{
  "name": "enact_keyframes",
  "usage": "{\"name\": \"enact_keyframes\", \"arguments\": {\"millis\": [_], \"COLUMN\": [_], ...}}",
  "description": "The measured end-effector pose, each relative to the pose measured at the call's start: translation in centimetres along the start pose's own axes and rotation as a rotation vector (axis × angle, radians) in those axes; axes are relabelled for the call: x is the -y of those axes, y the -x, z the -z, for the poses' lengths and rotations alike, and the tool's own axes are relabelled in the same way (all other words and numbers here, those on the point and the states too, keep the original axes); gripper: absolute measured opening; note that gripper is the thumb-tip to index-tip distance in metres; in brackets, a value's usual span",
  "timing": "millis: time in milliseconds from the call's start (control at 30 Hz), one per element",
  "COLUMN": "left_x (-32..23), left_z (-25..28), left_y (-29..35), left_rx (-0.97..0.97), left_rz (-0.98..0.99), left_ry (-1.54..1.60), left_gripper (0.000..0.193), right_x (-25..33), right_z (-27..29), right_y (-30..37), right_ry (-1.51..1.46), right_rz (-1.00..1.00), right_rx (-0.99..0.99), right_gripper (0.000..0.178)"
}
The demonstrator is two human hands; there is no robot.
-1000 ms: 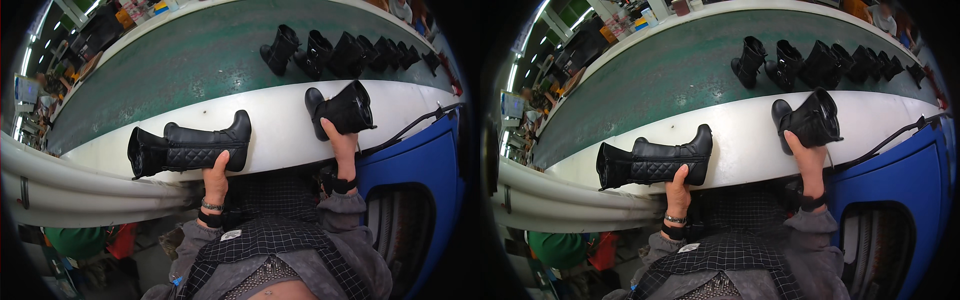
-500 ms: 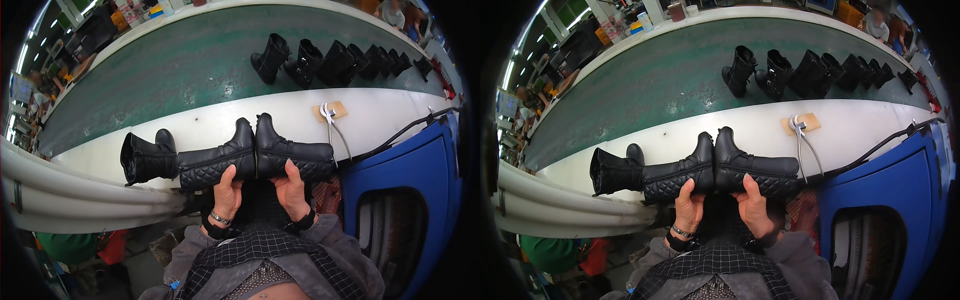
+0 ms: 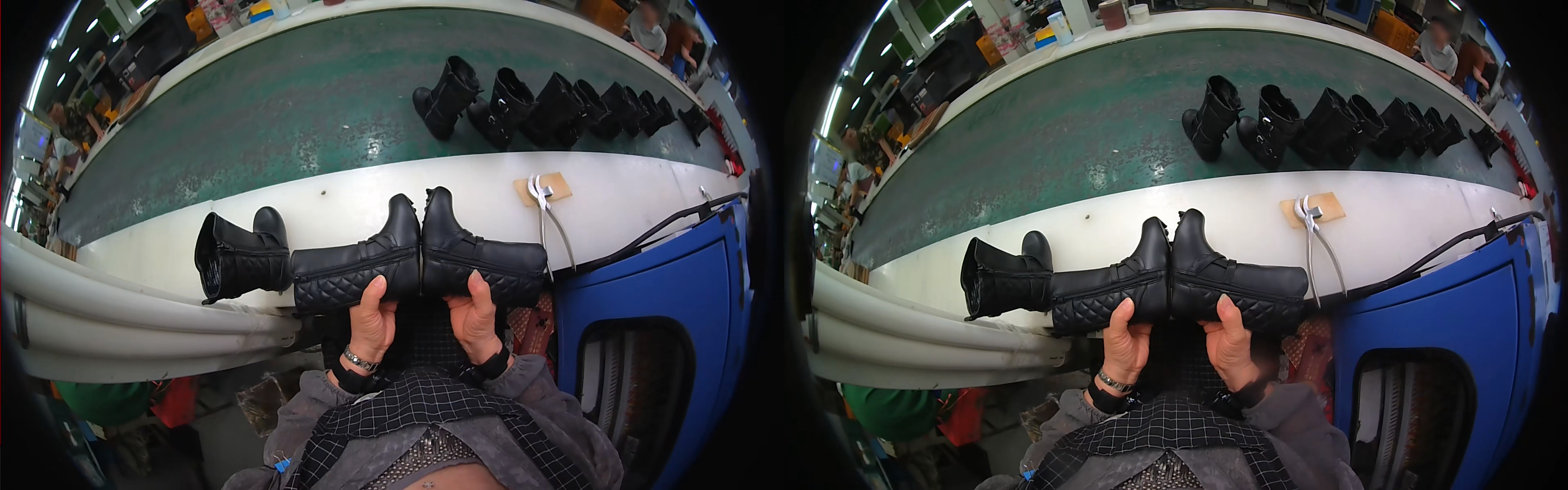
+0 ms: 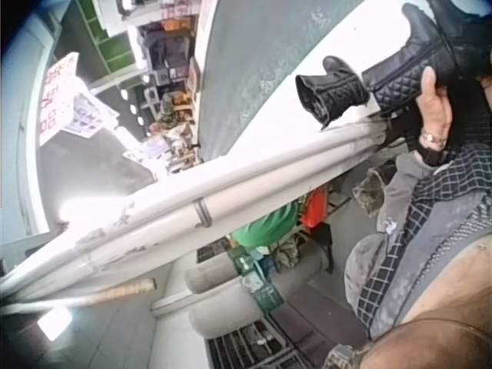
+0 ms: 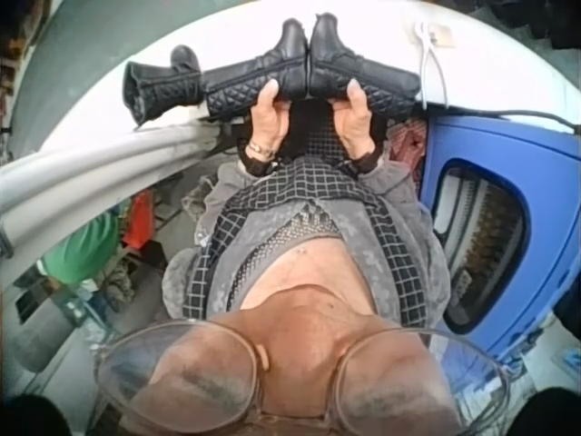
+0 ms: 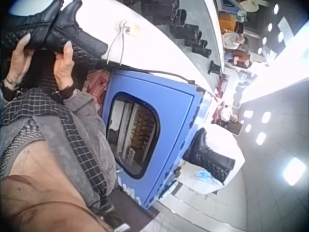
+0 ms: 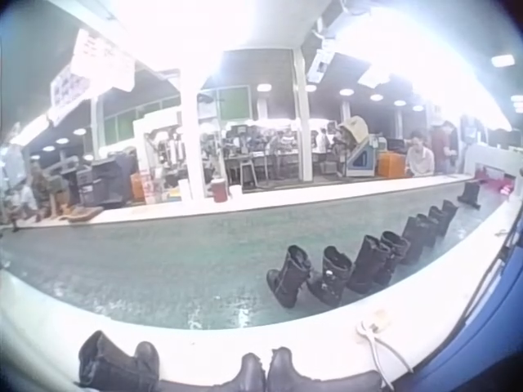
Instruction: Inspecting and trimming threads on black boots at a factory quality control station.
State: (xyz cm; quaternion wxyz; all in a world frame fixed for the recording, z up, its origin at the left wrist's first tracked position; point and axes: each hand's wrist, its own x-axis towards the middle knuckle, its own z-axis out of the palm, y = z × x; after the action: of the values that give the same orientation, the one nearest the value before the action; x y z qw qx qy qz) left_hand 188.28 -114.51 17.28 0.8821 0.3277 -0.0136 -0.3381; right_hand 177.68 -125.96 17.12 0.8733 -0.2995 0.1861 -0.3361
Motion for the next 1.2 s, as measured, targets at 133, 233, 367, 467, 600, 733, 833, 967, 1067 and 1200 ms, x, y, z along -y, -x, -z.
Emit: {"name": "enact_keyframes", "arguments": {"millis": [133,233,367,467,600,733,833,967,1067,1200], "left_x": [-0.1,-0.1,0.2,-0.2,-1.8,1.0,5.2,5.1,2.2,2.6], "left_z": [0.2,-0.1,0.0,1.7,-4.2,1.9,7.8,5.6,1.1,2.2], "left_y": [0.1,0.2,0.7,1.4,1.3,-1.7,-1.8,-2.5,-1.1,-1.5], "left_rx": [-0.003,0.016,0.030,0.130,0.200,0.481,0.018,-0.030,-0.041,-0.012], "left_rz": [0.019,0.021,-0.151,-0.442,-0.710,-0.942,-0.573,-0.495,-0.034,-0.251], "left_ry": [-0.004,-0.006,-0.223,-0.899,-1.068,-1.245,-0.852,-1.081,-0.063,-0.456], "left_gripper": [0.034,0.034,0.039,0.046,0.052,0.054,0.064,0.054,0.052,0.052], "right_x": [0.2,0.4,0.3,2.4,0.8,-2.9,-3.6,-2.7,-1.2,0.3], "right_z": [-0.1,0.1,1.6,-0.9,0.8,4.1,2.8,3.3,2.1,2.2], "right_y": [-0.1,-0.1,0.2,1.3,-0.2,-1.1,-0.5,-0.4,0.2,0.6], "right_ry": [0.003,-0.008,0.145,0.796,1.159,1.336,1.284,1.274,1.249,1.198], "right_rz": [0.005,0.006,0.113,0.429,0.986,1.185,1.178,1.116,1.065,1.029], "right_rx": [0.010,0.040,0.047,0.215,0.225,0.116,0.181,0.212,0.244,0.306], "right_gripper": [0.039,0.040,0.043,0.039,0.072,0.069,0.070,0.062,0.060,0.054]}}
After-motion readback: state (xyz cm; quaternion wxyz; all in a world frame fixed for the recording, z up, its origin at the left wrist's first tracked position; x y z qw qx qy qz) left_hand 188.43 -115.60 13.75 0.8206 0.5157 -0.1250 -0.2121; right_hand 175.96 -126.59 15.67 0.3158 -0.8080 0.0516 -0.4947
